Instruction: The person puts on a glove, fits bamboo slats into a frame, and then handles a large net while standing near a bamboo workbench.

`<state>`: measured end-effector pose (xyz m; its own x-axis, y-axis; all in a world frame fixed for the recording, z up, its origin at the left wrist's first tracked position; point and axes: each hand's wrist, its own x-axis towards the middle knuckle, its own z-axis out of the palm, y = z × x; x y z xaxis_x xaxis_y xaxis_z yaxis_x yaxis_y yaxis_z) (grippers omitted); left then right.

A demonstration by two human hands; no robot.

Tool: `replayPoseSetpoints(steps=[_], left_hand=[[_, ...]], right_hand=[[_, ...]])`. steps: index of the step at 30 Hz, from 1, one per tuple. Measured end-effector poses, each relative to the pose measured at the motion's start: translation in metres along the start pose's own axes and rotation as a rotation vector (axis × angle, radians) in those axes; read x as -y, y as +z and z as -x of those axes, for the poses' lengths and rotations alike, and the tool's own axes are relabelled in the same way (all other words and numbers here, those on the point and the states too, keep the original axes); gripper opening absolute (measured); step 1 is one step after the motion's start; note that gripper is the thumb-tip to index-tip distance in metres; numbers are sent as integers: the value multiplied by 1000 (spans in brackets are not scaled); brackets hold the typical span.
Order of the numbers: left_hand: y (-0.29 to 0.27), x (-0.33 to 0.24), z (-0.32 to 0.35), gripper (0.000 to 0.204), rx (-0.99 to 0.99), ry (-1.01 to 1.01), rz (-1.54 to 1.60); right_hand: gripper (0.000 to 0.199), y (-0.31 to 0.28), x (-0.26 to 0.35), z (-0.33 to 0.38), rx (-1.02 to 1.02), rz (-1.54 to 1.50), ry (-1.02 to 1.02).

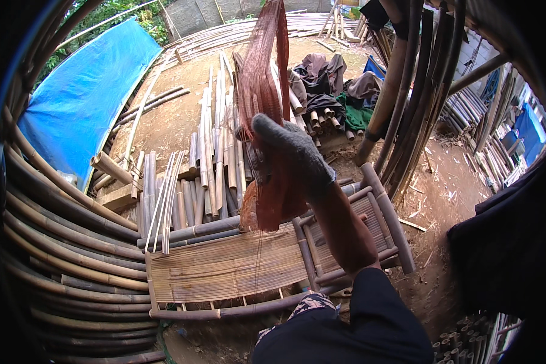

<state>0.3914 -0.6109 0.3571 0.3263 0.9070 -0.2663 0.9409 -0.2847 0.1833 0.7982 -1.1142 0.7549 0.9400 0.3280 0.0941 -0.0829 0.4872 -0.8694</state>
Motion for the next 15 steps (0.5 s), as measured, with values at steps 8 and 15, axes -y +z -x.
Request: replayPoseSetpoints(steps=[8,15], left_hand=[[48,89,143,56,403,298,-423],[-94,-347,226,58,794,977,1091]], right_hand=[[32,-9,-14,-8,-1,325,-32],[29,-54,-14,4,-74,469,-32]])
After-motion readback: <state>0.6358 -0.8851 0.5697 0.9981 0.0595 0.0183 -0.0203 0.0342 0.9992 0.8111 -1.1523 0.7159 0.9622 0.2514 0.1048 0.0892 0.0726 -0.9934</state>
